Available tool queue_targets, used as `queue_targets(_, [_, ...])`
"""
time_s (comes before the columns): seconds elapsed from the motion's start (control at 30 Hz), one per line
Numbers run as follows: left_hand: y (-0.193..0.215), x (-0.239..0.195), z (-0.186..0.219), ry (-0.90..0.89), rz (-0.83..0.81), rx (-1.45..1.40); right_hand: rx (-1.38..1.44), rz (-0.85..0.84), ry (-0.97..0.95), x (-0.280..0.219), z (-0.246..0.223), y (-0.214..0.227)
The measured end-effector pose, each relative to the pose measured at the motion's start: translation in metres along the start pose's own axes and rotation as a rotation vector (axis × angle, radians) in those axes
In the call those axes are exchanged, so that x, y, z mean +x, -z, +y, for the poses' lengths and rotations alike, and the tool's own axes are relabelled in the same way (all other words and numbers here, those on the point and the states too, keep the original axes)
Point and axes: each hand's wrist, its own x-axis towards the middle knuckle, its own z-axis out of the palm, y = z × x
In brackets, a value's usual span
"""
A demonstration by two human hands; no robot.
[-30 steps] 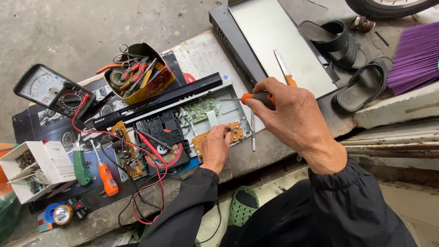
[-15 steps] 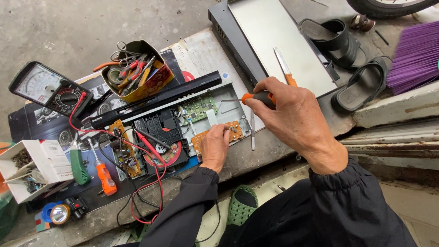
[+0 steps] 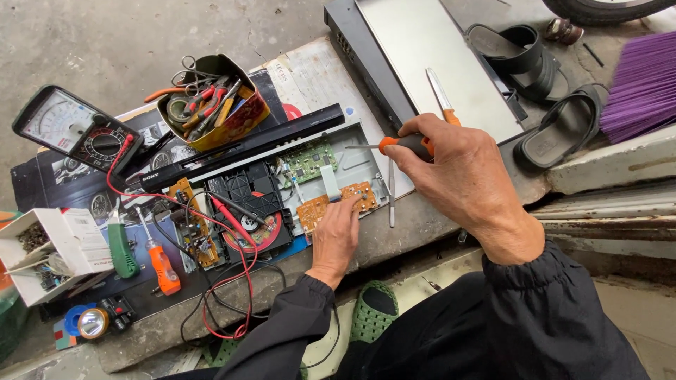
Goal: The person works on a disassembled electronic device, using a screwdriver to adjust components on a circuit board. They then plug a power cord into a multi-socket adapter and use a flashlight to illuminate the internal parts.
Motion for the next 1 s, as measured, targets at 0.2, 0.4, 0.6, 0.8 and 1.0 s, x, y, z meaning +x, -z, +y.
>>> queue_targets(0.2, [0.01, -0.017, 0.01, -0.077, -0.115, -0.021, -0.017, -0.005, -0.007, 0.001, 0.0, -0.003])
queue_targets(0.4, [-0.001, -0.027, 0.015, -0.235, -0.194, 0.211, 0.001, -0.012, -0.049, 0.001, -0.004, -0.002])
queue_targets(0.6, [-0.008, -0.025, 0.022, -0.187, -0.217, 0.26, -0.014, -0.034, -0.008, 0.002, -0.006, 0.0])
queue_targets(0.8, [-0.015, -0.028, 0.025, -0.154, -0.217, 0.325, -0.025, -0.027, -0.019, 0.002, -0.003, -0.003])
queue_targets(1.0, [-0.025, -0.031, 0.027, -0.147, -0.266, 0.428, -0.015, -0.04, -0.016, 0.002, -0.006, 0.0])
